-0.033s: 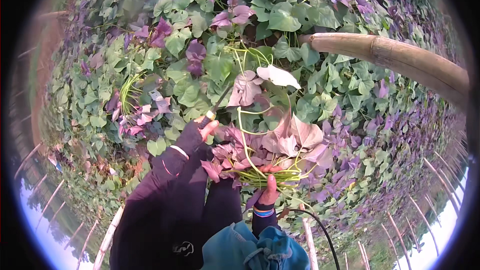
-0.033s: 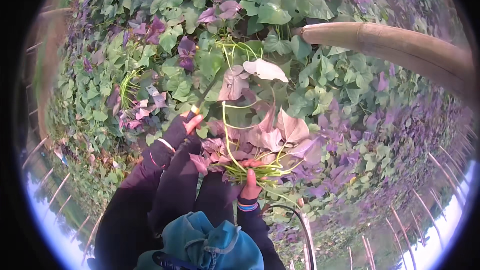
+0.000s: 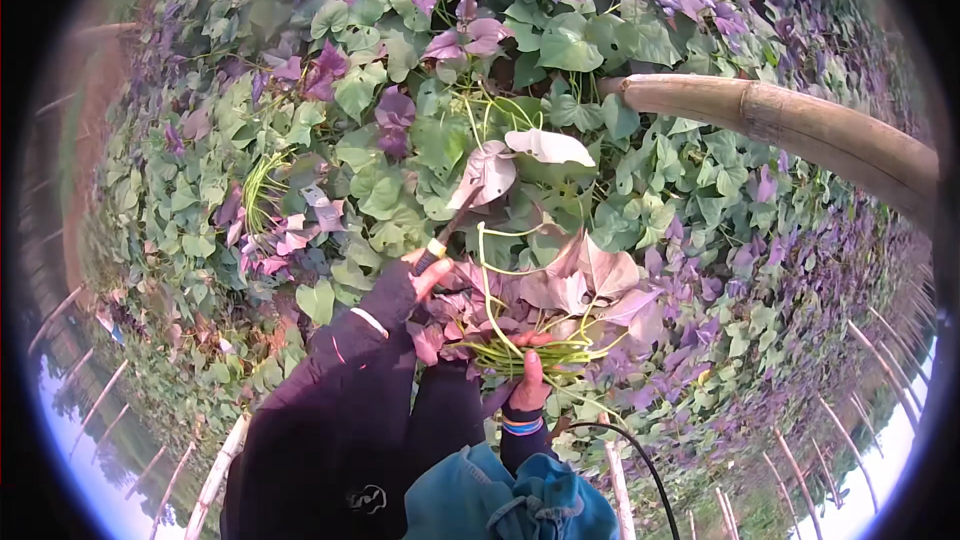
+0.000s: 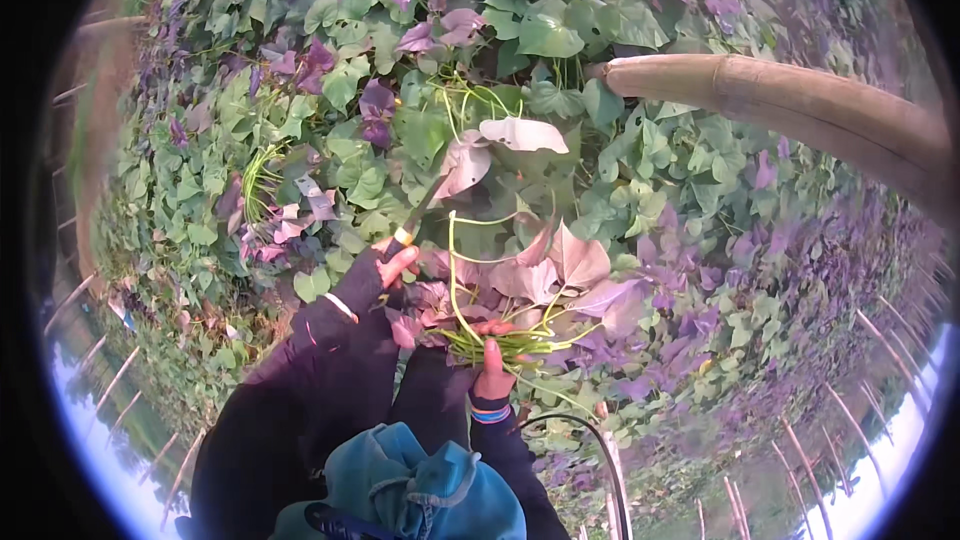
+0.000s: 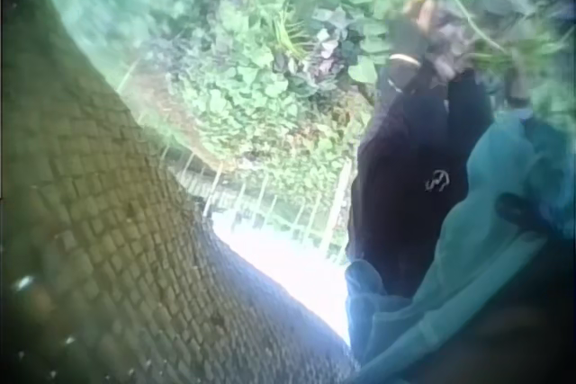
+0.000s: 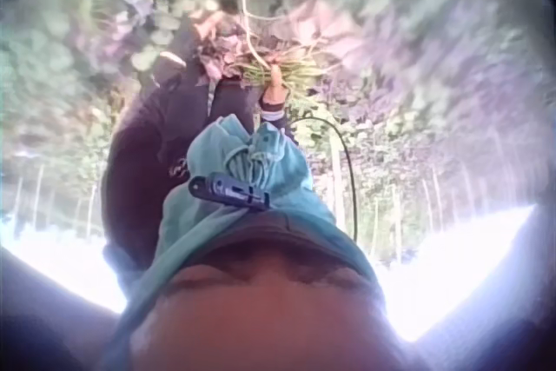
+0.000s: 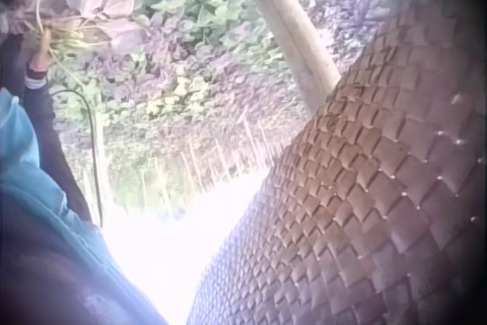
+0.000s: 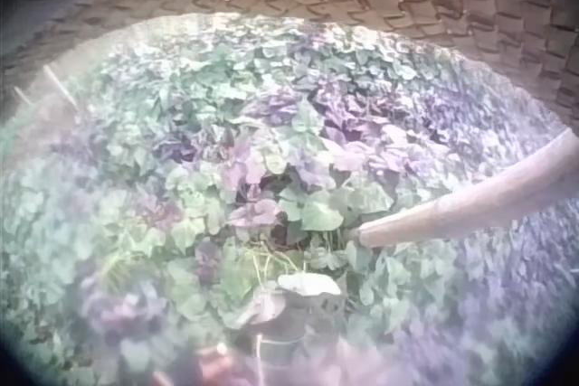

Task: The person harvests sweet potato vines in an outdoor field. Using a knife, they cut individual vine stems from the ground and gather them into a bunch held in their other hand while maneuvering through the plants.

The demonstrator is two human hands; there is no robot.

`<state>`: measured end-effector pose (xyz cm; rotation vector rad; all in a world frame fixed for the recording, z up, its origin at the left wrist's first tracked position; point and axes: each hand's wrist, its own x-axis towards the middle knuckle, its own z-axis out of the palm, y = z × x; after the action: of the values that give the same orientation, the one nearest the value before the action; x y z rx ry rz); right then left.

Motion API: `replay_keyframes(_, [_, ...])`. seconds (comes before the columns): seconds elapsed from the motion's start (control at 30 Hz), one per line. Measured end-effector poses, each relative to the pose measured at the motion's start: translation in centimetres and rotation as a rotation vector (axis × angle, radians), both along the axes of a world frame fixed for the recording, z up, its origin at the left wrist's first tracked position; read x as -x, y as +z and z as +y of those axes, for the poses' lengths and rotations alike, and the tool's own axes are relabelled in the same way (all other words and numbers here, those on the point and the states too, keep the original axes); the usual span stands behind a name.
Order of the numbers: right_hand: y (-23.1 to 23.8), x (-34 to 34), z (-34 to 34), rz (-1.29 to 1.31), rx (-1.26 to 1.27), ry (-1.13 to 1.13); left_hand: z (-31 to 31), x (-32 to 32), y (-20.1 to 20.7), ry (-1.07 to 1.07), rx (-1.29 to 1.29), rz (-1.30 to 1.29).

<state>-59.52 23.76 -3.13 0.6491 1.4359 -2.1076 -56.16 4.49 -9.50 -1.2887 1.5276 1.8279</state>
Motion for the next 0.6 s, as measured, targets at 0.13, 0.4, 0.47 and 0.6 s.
replay_keyframes(0.13, [-1.2,-0.8,-2.9,0.070,-0.032,0.158,3.3,1.8,1.2,0.437,-0.158,0.211])
replay_keyframes(0.4, [-0.7,1.7,-8.1,0.070,-0.011,0.264,-1.1,2.5,-0.7,0.603,-0.341,0.246])
replay_keyframes(0.47, [-0.9,2.4,-8.4,0.032,-0.078,0.284,-1.7,2.5,-0.6,0.536,-0.416,0.237])
replay_keyframes(0.6, [-2.6,2.4,-9.9,0.102,-0.110,0.356,-3.2,2.0,-0.4,0.426,-0.355,0.177])
